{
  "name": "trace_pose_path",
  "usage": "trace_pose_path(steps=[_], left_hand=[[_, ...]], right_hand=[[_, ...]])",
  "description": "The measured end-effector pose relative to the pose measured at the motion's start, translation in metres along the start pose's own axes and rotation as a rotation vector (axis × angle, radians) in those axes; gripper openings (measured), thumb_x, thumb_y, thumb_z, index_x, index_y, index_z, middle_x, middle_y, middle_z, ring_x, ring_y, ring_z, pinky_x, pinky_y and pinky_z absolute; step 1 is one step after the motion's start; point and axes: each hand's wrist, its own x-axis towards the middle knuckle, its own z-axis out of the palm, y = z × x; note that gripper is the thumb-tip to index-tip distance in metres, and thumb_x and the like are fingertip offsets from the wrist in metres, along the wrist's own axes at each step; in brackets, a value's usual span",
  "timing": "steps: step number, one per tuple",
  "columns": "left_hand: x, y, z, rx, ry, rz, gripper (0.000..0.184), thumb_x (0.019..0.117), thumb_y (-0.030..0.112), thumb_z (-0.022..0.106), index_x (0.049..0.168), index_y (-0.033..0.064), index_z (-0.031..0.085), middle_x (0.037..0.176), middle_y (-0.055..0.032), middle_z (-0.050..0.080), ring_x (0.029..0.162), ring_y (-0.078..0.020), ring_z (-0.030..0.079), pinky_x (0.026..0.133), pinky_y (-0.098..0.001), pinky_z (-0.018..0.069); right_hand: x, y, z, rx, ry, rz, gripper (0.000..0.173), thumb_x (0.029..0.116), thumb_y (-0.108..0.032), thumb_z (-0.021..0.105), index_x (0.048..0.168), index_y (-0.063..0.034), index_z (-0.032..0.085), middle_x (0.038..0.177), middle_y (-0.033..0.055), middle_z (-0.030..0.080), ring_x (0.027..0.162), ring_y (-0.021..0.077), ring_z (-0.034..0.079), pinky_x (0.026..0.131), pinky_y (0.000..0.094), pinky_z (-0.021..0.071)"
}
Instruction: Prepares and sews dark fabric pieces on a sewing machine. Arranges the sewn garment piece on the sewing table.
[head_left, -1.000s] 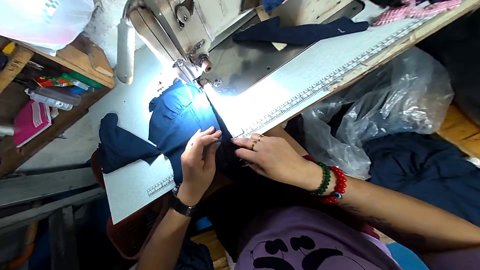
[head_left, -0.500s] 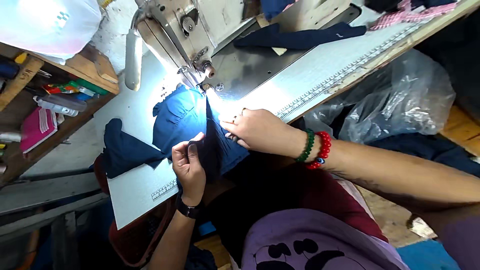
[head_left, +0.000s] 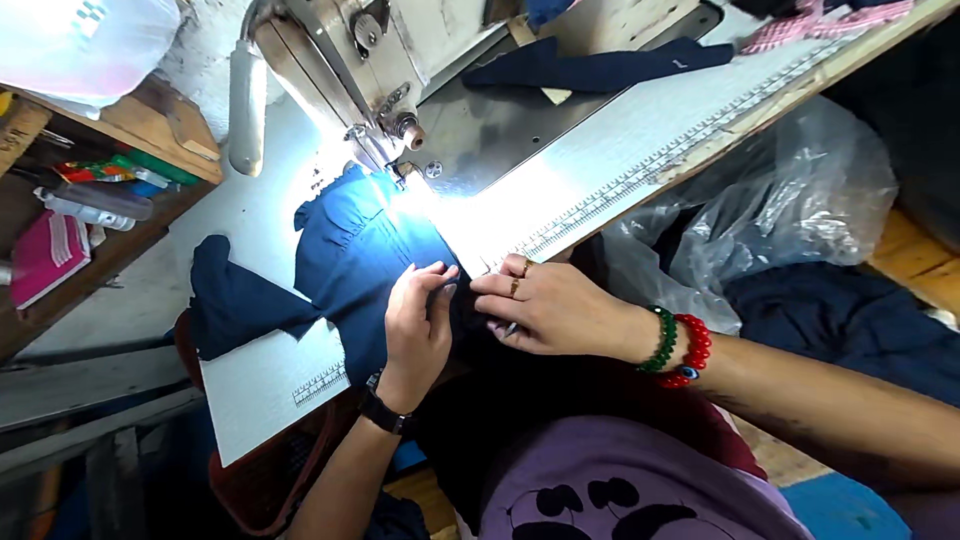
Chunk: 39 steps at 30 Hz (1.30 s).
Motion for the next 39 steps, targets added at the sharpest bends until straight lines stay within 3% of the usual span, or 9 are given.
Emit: trace_pose_path(steps=[3, 7, 12, 14, 18, 23, 32, 39], left_hand=[[-0.001, 0.0, 0.0, 0.033, -0.017, -0.007, 0.011, 0.1007, 0.008, 0.061, 0.107, 0.0023, 0.069, 0.116, -0.0084, 0.074, 0.122, -0.0201, 0.066, 0.116, -0.0486, 0.0444], [0.002, -0.003, -0.007, 0.024, -0.09, -0.009, 0.013, 0.1016, 0.009, 0.06, 0.109, 0.0015, 0.069, 0.116, -0.0088, 0.074, 0.123, -0.0202, 0.066, 0.115, -0.0485, 0.0444], [0.009, -0.015, -0.027, -0.066, -0.23, 0.016, 0.017, 0.1021, 0.007, 0.058, 0.115, 0.0002, 0.067, 0.121, -0.01, 0.072, 0.12, -0.0204, 0.066, 0.107, -0.0422, 0.0527], [0.006, -0.008, -0.024, -0.077, -0.17, 0.005, 0.016, 0.1001, 0.006, 0.062, 0.113, 0.0001, 0.069, 0.12, -0.0105, 0.074, 0.123, -0.0228, 0.065, 0.113, -0.0474, 0.0476], [0.0, 0.008, -0.007, -0.006, -0.01, 0.033, 0.008, 0.0972, 0.007, 0.067, 0.102, 0.0025, 0.071, 0.112, -0.0087, 0.076, 0.118, -0.0216, 0.069, 0.114, -0.0503, 0.0463], [-0.007, 0.004, 0.002, 0.138, -0.084, 0.07, 0.009, 0.0975, 0.009, 0.066, 0.101, 0.0049, 0.074, 0.112, -0.0065, 0.076, 0.12, -0.0204, 0.067, 0.118, -0.0531, 0.0397], [-0.005, 0.002, -0.007, 0.23, -0.182, 0.155, 0.014, 0.0988, 0.012, 0.065, 0.101, 0.0077, 0.078, 0.11, -0.0047, 0.076, 0.122, -0.0204, 0.066, 0.121, -0.0552, 0.0332], [-0.008, 0.011, -0.002, 0.259, -0.126, 0.144, 0.012, 0.0958, 0.011, 0.069, 0.101, 0.0085, 0.079, 0.1, -0.0049, 0.075, 0.116, -0.0207, 0.067, 0.119, -0.0565, 0.0334]], right_hand=[[-0.006, -0.001, 0.004, -0.023, 0.051, -0.003, 0.023, 0.1003, -0.023, 0.056, 0.112, -0.0129, 0.074, 0.121, 0.0052, 0.072, 0.088, 0.0263, 0.063, 0.06, 0.0358, 0.0482], [-0.008, -0.004, 0.008, -0.002, 0.12, 0.018, 0.024, 0.0981, -0.012, 0.055, 0.11, -0.0138, 0.076, 0.121, 0.0062, 0.073, 0.09, 0.0275, 0.066, 0.063, 0.037, 0.051], [-0.006, -0.01, 0.012, 0.005, 0.117, 0.035, 0.023, 0.0994, -0.012, 0.053, 0.108, -0.0132, 0.075, 0.123, 0.0022, 0.074, 0.091, 0.026, 0.067, 0.064, 0.0365, 0.0513], [-0.006, -0.011, 0.013, 0.001, 0.123, 0.031, 0.021, 0.0993, -0.011, 0.053, 0.104, -0.012, 0.073, 0.119, 0.0036, 0.074, 0.09, 0.0268, 0.067, 0.062, 0.0363, 0.0509], [-0.011, -0.013, 0.02, 0.011, 0.191, 0.041, 0.016, 0.0989, -0.011, 0.054, 0.098, -0.0109, 0.07, 0.111, 0.0062, 0.074, 0.086, 0.0265, 0.066, 0.059, 0.0351, 0.0493], [-0.018, -0.012, 0.027, 0.049, 0.236, 0.057, 0.022, 0.099, -0.01, 0.055, 0.108, -0.0128, 0.074, 0.115, 0.0044, 0.074, 0.09, 0.0246, 0.066, 0.066, 0.0346, 0.0517], [-0.017, -0.012, 0.022, 0.049, 0.225, 0.062, 0.021, 0.0977, -0.01, 0.056, 0.107, -0.013, 0.075, 0.114, 0.0036, 0.074, 0.09, 0.0238, 0.066, 0.065, 0.0333, 0.0514], [-0.023, -0.015, 0.03, 0.069, 0.289, 0.106, 0.017, 0.0976, -0.012, 0.058, 0.102, -0.0139, 0.074, 0.101, 0.0046, 0.072, 0.087, 0.0224, 0.064, 0.065, 0.0326, 0.0502]])
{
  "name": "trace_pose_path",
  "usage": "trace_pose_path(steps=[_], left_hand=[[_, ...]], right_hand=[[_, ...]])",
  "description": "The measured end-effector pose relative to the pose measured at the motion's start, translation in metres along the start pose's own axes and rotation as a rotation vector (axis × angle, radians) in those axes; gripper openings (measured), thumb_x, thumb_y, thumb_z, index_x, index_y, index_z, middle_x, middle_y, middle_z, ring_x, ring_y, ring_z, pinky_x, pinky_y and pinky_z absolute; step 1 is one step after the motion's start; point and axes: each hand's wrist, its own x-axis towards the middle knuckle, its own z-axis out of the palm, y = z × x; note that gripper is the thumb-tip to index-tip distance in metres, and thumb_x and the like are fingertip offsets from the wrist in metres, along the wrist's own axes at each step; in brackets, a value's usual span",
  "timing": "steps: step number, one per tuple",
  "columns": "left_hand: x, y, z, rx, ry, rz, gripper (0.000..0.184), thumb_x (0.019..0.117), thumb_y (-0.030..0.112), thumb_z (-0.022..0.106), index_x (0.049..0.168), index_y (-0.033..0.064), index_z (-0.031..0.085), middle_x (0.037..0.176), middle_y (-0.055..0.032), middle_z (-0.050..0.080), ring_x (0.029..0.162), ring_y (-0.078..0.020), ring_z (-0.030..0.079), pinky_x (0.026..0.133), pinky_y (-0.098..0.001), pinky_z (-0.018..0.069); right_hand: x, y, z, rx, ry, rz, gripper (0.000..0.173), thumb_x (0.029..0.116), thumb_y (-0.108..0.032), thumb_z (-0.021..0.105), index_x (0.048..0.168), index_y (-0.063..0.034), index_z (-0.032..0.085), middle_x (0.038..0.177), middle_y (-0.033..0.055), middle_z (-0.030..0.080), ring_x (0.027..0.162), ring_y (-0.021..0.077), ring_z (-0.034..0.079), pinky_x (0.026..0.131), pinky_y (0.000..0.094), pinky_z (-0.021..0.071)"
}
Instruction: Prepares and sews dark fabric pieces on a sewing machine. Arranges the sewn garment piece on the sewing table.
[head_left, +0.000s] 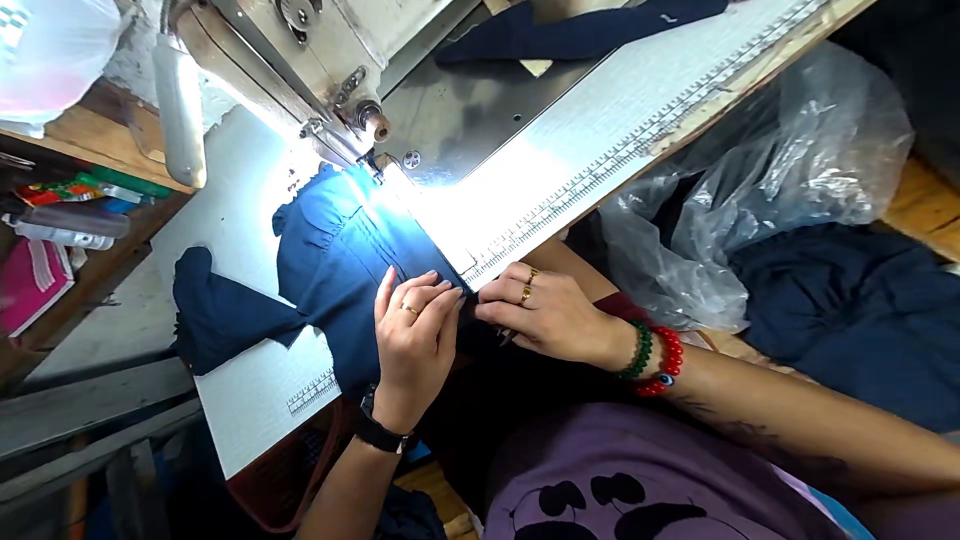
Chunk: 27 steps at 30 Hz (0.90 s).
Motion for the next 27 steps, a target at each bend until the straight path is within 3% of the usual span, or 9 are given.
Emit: trace_pose_path(steps=[8, 15, 18, 21, 24, 27], left_hand=[[-0.003, -0.003, 0.001, 0.007, -0.04, 0.008, 0.013, 0.0954, 0.012, 0.068, 0.1, 0.009, 0.08, 0.1, -0.0045, 0.076, 0.118, -0.0223, 0.066, 0.12, -0.0591, 0.0294], [-0.004, -0.004, 0.003, 0.007, -0.025, 0.018, 0.013, 0.0959, 0.012, 0.068, 0.1, 0.0098, 0.081, 0.101, -0.0044, 0.076, 0.119, -0.0217, 0.065, 0.12, -0.0598, 0.0267], [-0.005, -0.006, 0.006, 0.027, -0.005, 0.035, 0.014, 0.0966, 0.012, 0.067, 0.101, 0.0109, 0.081, 0.103, -0.0045, 0.076, 0.119, -0.022, 0.065, 0.12, -0.0611, 0.0265], [-0.005, -0.007, 0.006, 0.041, -0.023, 0.039, 0.016, 0.0986, 0.015, 0.066, 0.103, 0.0124, 0.08, 0.114, -0.0051, 0.075, 0.125, -0.0223, 0.063, 0.121, -0.0609, 0.0265], [-0.004, -0.008, 0.003, 0.029, -0.048, 0.05, 0.017, 0.0992, 0.014, 0.064, 0.103, 0.0112, 0.08, 0.115, -0.0041, 0.076, 0.125, -0.0207, 0.063, 0.121, -0.0606, 0.0264], [-0.003, -0.011, 0.0, 0.019, -0.068, 0.072, 0.016, 0.0995, 0.014, 0.064, 0.102, 0.0114, 0.08, 0.112, -0.0027, 0.076, 0.123, -0.0193, 0.064, 0.121, -0.0601, 0.0266]], right_hand=[[-0.007, 0.001, 0.003, 0.056, 0.035, 0.037, 0.015, 0.0976, -0.011, 0.059, 0.102, -0.0123, 0.074, 0.101, 0.0041, 0.072, 0.091, 0.0202, 0.065, 0.072, 0.0312, 0.053], [-0.015, 0.003, -0.001, 0.072, 0.064, 0.077, 0.013, 0.0976, -0.013, 0.061, 0.101, -0.0113, 0.073, 0.099, 0.0054, 0.07, 0.09, 0.0185, 0.065, 0.07, 0.0289, 0.0531], [-0.008, 0.002, -0.006, 0.051, 0.096, 0.087, 0.016, 0.0983, -0.014, 0.061, 0.106, -0.0111, 0.075, 0.098, 0.005, 0.07, 0.089, 0.0171, 0.065, 0.071, 0.0279, 0.0532], [0.021, 0.004, -0.02, -0.003, 0.01, 0.079, 0.027, 0.0951, -0.013, 0.058, 0.115, -0.0146, 0.076, 0.105, 0.005, 0.07, 0.09, 0.0206, 0.064, 0.068, 0.0322, 0.0523], [0.059, 0.008, -0.026, -0.048, -0.187, 0.07, 0.039, 0.0879, -0.011, 0.062, 0.125, -0.0162, 0.073, 0.124, 0.0058, 0.068, 0.095, 0.0281, 0.063, 0.064, 0.0388, 0.0516], [0.078, 0.017, -0.022, -0.093, -0.34, 0.009, 0.033, 0.0845, -0.012, 0.067, 0.116, -0.0125, 0.076, 0.131, 0.0052, 0.069, 0.102, 0.0298, 0.065, 0.072, 0.0415, 0.0538]])
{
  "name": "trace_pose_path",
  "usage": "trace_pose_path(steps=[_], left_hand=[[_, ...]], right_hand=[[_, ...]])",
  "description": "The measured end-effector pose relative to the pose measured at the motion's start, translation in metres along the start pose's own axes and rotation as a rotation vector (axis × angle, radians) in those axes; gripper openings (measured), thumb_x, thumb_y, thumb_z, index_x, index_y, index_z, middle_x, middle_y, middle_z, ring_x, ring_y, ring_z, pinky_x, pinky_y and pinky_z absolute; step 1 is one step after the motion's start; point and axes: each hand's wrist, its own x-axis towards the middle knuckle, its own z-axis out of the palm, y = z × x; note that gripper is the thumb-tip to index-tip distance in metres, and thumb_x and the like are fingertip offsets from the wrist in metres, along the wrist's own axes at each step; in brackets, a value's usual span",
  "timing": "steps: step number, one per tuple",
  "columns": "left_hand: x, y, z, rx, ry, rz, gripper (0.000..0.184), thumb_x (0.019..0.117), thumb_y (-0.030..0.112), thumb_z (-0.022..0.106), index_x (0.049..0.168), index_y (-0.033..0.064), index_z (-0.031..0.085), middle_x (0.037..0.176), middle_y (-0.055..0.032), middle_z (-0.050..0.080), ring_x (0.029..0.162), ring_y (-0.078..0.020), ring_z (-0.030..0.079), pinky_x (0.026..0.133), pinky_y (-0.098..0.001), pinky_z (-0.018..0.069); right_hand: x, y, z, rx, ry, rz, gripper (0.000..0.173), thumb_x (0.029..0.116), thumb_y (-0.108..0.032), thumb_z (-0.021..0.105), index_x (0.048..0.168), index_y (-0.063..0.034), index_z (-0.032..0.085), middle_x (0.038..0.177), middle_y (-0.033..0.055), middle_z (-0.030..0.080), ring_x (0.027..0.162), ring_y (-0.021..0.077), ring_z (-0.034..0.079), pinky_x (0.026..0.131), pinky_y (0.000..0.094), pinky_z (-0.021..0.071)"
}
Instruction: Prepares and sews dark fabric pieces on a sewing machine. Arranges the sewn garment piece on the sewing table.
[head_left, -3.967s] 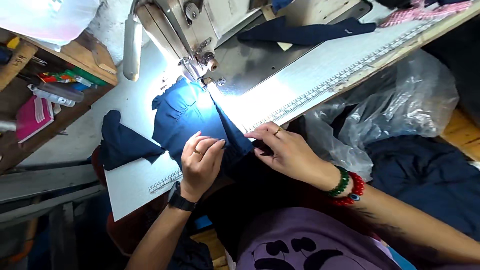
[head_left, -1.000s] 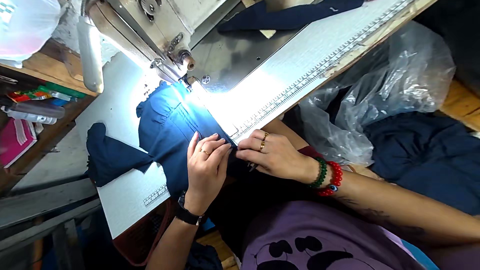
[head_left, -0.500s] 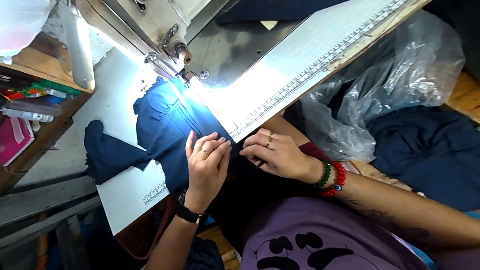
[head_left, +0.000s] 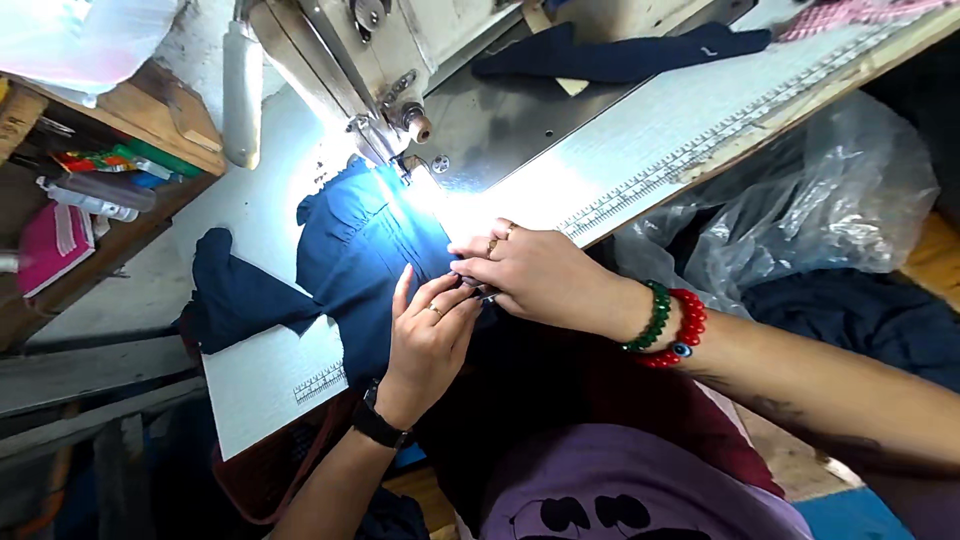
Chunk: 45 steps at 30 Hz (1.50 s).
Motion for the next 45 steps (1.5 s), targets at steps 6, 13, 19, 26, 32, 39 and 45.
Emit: trace_pose_path(steps=[6, 13, 19, 26, 32, 39, 45], left_hand=[[0.001, -0.009, -0.007, -0.009, -0.044, 0.035, 0.018, 0.1014, 0.015, 0.061, 0.104, 0.0126, 0.08, 0.111, -0.0007, 0.077, 0.12, -0.0156, 0.066, 0.12, -0.0561, 0.0299], [0.024, -0.034, -0.014, -0.011, -0.072, 0.06, 0.018, 0.1003, 0.013, 0.062, 0.1, 0.0103, 0.079, 0.106, -0.0013, 0.077, 0.119, -0.0167, 0.066, 0.121, -0.0583, 0.0277], [0.051, -0.062, -0.017, -0.002, -0.109, 0.066, 0.018, 0.0992, 0.011, 0.061, 0.103, 0.0093, 0.079, 0.109, -0.0029, 0.076, 0.119, -0.0205, 0.066, 0.121, -0.0624, 0.0242], [0.057, -0.068, -0.027, -0.07, -0.109, -0.044, 0.021, 0.099, 0.008, 0.062, 0.116, 0.0057, 0.075, 0.122, -0.0078, 0.072, 0.124, -0.0208, 0.064, 0.12, -0.0613, 0.0258], [0.056, -0.059, -0.015, -0.079, 0.068, -0.095, 0.013, 0.0948, 0.003, 0.067, 0.104, -0.0007, 0.075, 0.114, -0.0139, 0.074, 0.118, -0.0248, 0.068, 0.121, -0.0531, 0.0334], [0.052, -0.062, -0.011, 0.026, 0.064, -0.027, 0.013, 0.0967, 0.008, 0.067, 0.104, 0.0038, 0.077, 0.117, -0.0096, 0.073, 0.123, -0.0256, 0.063, 0.119, -0.0573, 0.0293], [0.054, -0.072, -0.01, -0.081, 0.119, -0.06, 0.013, 0.0952, 0.009, 0.069, 0.102, 0.0077, 0.08, 0.111, -0.0059, 0.076, 0.113, -0.0193, 0.066, 0.109, -0.0462, 0.0377]], right_hand=[[-0.002, 0.005, -0.003, -0.038, -0.076, -0.101, 0.033, 0.0873, -0.011, 0.062, 0.116, -0.013, 0.077, 0.127, 0.0014, 0.072, 0.098, 0.0258, 0.067, 0.076, 0.039, 0.0534], [0.026, 0.02, -0.002, -0.046, -0.115, -0.062, 0.035, 0.0879, -0.01, 0.061, 0.119, -0.0138, 0.076, 0.131, 0.0019, 0.07, 0.102, 0.027, 0.069, 0.075, 0.0417, 0.0549], [0.053, 0.037, 0.003, -0.076, -0.034, -0.031, 0.019, 0.0918, -0.012, 0.059, 0.101, -0.0129, 0.076, 0.087, 0.0071, 0.069, 0.09, 0.0307, 0.066, 0.061, 0.0426, 0.0498], [0.063, 0.052, 0.0, 0.105, -0.052, 0.16, 0.024, 0.0894, -0.01, 0.061, 0.109, -0.0122, 0.074, 0.109, 0.0078, 0.072, 0.108, 0.0294, 0.066, 0.084, 0.0507, 0.0522], [0.031, 0.037, 0.004, 0.123, 0.127, 0.134, 0.026, 0.0874, -0.01, 0.061, 0.107, -0.0157, 0.077, 0.111, 0.0085, 0.072, 0.102, 0.0302, 0.068, 0.076, 0.0485, 0.0545], [0.02, 0.022, 0.003, -0.03, 0.004, 0.038, 0.03, 0.0866, -0.01, 0.063, 0.111, -0.0183, 0.079, 0.11, 0.0161, 0.07, 0.105, 0.0409, 0.063, 0.071, 0.0502, 0.0512], [0.019, 0.024, 0.003, 0.011, -0.024, 0.019, 0.033, 0.088, -0.011, 0.064, 0.115, -0.0206, 0.079, 0.12, 0.0114, 0.071, 0.116, 0.038, 0.062, 0.083, 0.0513, 0.0534]])
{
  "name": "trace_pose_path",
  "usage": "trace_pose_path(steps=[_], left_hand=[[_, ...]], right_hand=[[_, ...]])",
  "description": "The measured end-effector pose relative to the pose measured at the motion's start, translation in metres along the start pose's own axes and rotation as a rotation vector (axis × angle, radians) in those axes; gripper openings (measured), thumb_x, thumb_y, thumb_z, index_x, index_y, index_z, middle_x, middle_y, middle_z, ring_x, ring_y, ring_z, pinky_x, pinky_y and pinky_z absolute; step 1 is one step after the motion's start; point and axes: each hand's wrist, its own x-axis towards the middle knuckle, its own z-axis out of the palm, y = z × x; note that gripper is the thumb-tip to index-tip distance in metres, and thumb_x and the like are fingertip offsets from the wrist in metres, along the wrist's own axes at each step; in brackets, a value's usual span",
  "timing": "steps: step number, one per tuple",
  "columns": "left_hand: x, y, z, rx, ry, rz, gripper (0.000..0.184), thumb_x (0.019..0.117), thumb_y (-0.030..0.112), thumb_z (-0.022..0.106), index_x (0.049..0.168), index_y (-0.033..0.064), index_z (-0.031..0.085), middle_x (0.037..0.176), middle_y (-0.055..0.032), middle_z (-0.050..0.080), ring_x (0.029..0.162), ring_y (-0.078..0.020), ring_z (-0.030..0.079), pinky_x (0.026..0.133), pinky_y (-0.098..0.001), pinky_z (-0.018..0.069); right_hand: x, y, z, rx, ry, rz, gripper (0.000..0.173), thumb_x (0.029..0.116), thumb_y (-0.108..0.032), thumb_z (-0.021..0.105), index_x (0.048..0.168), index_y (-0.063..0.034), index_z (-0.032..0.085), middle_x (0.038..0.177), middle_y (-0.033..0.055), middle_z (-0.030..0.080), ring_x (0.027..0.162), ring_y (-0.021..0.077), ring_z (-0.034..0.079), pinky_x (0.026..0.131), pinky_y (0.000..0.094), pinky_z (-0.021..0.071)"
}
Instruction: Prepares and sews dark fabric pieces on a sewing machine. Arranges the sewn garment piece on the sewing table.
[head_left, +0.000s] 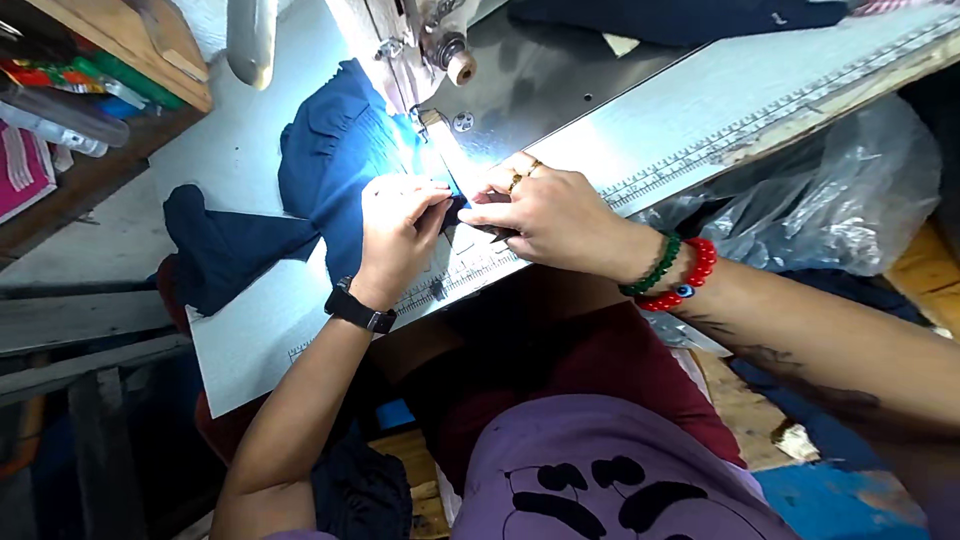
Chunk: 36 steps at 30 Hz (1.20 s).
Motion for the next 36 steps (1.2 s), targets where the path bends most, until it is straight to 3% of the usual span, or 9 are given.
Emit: trace_pose_path(steps=[5, 10, 13, 18, 21, 23, 25, 30, 36], left_hand=[[0.009, -0.027, -0.013, -0.139, -0.162, 0.062, 0.013, 0.0964, 0.012, 0.068, 0.102, 0.007, 0.079, 0.114, -0.0081, 0.075, 0.115, -0.0192, 0.064, 0.103, -0.0411, 0.0424], [0.012, -0.008, -0.015, -0.109, -0.094, 0.001, 0.012, 0.0955, 0.011, 0.069, 0.102, 0.0066, 0.079, 0.107, -0.0065, 0.075, 0.108, -0.0173, 0.064, 0.101, -0.0402, 0.0433], [0.007, 0.006, -0.006, -0.012, -0.04, -0.024, 0.012, 0.0942, 0.008, 0.068, 0.099, 0.0075, 0.079, 0.107, -0.0059, 0.076, 0.11, -0.0195, 0.065, 0.104, -0.0446, 0.0394], [0.003, 0.005, 0.002, 0.082, -0.055, 0.006, 0.014, 0.0959, 0.01, 0.067, 0.098, 0.0098, 0.081, 0.11, -0.0039, 0.076, 0.112, -0.0189, 0.065, 0.106, -0.0474, 0.0362], [0.003, 0.005, 0.001, 0.141, -0.095, 0.038, 0.017, 0.0978, 0.011, 0.064, 0.1, 0.0109, 0.08, 0.112, -0.0037, 0.076, 0.114, -0.0199, 0.065, 0.107, -0.0491, 0.0359], [0.002, 0.006, -0.001, 0.155, -0.136, 0.047, 0.019, 0.0983, 0.01, 0.062, 0.102, 0.01, 0.08, 0.113, -0.0055, 0.075, 0.115, -0.0218, 0.063, 0.108, -0.0508, 0.0343], [0.0, 0.008, -0.005, 0.132, -0.189, 0.043, 0.02, 0.098, 0.008, 0.061, 0.106, 0.0076, 0.079, 0.115, -0.0082, 0.072, 0.118, -0.0246, 0.06, 0.111, -0.0537, 0.0311], [-0.005, 0.002, -0.015, 0.096, -0.225, 0.074, 0.021, 0.0982, 0.007, 0.06, 0.108, 0.0057, 0.078, 0.122, -0.0077, 0.073, 0.13, -0.0237, 0.059, 0.118, -0.0581, 0.0262], [0.021, -0.033, -0.012, 0.133, -0.206, 0.102, 0.02, 0.0986, 0.012, 0.06, 0.106, 0.0106, 0.079, 0.12, -0.007, 0.072, 0.12, -0.0209, 0.064, 0.115, -0.0583, 0.028]], right_hand=[[0.003, 0.003, 0.003, -0.018, 0.004, -0.114, 0.035, 0.0933, -0.006, 0.054, 0.119, -0.0129, 0.076, 0.129, 0.005, 0.071, 0.118, 0.0315, 0.064, 0.097, 0.0457, 0.0499], [-0.004, -0.005, 0.006, -0.005, 0.03, -0.098, 0.036, 0.0857, -0.005, 0.06, 0.116, -0.0117, 0.078, 0.124, 0.006, 0.073, 0.11, 0.0326, 0.066, 0.084, 0.0472, 0.0533], [-0.008, -0.005, 0.006, -0.004, 0.039, -0.104, 0.037, 0.0848, -0.005, 0.061, 0.117, -0.012, 0.078, 0.123, 0.0073, 0.074, 0.11, 0.0334, 0.067, 0.09, 0.0481, 0.0526], [-0.01, -0.001, 0.006, 0.003, 0.037, -0.127, 0.039, 0.0833, -0.004, 0.061, 0.117, -0.0132, 0.079, 0.122, 0.0061, 0.074, 0.107, 0.0331, 0.067, 0.087, 0.048, 0.0521], [-0.011, 0.0, 0.005, 0.052, 0.067, -0.137, 0.037, 0.0851, -0.003, 0.06, 0.116, -0.0106, 0.078, 0.117, 0.0079, 0.076, 0.108, 0.0322, 0.069, 0.095, 0.0477, 0.0513], [-0.005, 0.003, 0.005, 0.053, 0.108, -0.087, 0.041, 0.0857, -0.004, 0.058, 0.124, -0.0084, 0.074, 0.108, 0.0142, 0.072, 0.097, 0.0342, 0.068, 0.077, 0.0476, 0.0546], [0.001, 0.001, 0.0, -0.015, -0.011, 0.014, 0.046, 0.0905, -0.006, 0.058, 0.135, -0.0113, 0.067, 0.125, 0.0168, 0.067, 0.113, 0.039, 0.063, 0.082, 0.0509, 0.0531], [0.015, -0.014, -0.009, -0.304, -0.175, -0.064, 0.028, 0.0931, 0.003, 0.059, 0.116, -0.004, 0.073, 0.098, 0.0145, 0.069, 0.085, 0.0366, 0.066, 0.051, 0.0442, 0.0473], [0.049, -0.016, -0.008, -0.429, -0.239, -0.051, 0.009, 0.0916, 0.008, 0.06, 0.094, 0.0036, 0.067, 0.096, 0.0193, 0.065, 0.084, 0.0357, 0.065, 0.057, 0.0437, 0.0465]])
